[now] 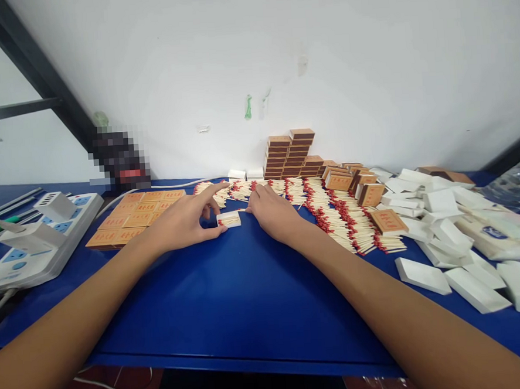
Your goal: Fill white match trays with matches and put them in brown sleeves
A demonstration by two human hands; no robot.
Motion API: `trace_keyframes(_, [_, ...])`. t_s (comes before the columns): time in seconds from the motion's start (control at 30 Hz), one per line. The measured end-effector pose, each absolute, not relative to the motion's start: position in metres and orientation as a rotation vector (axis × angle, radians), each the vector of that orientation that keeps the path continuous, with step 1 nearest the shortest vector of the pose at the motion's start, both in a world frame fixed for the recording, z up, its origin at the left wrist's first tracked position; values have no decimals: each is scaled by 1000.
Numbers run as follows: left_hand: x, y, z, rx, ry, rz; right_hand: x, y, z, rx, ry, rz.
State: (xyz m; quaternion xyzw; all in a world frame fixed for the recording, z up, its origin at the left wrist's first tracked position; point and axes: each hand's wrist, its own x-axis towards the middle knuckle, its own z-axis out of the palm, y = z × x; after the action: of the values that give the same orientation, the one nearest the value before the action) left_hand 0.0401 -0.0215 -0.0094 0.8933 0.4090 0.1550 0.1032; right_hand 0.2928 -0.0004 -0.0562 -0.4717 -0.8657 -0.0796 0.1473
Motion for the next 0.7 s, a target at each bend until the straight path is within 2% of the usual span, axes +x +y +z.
trace_keyframes(0.4, [44,-26,-10,2637,1175,469,266,-29,-38,-1161,-2627,-333])
trace_keyframes(0.7, [43,-26,-9,2646,1197,448,294,5,-51,-1285,-2296,-37])
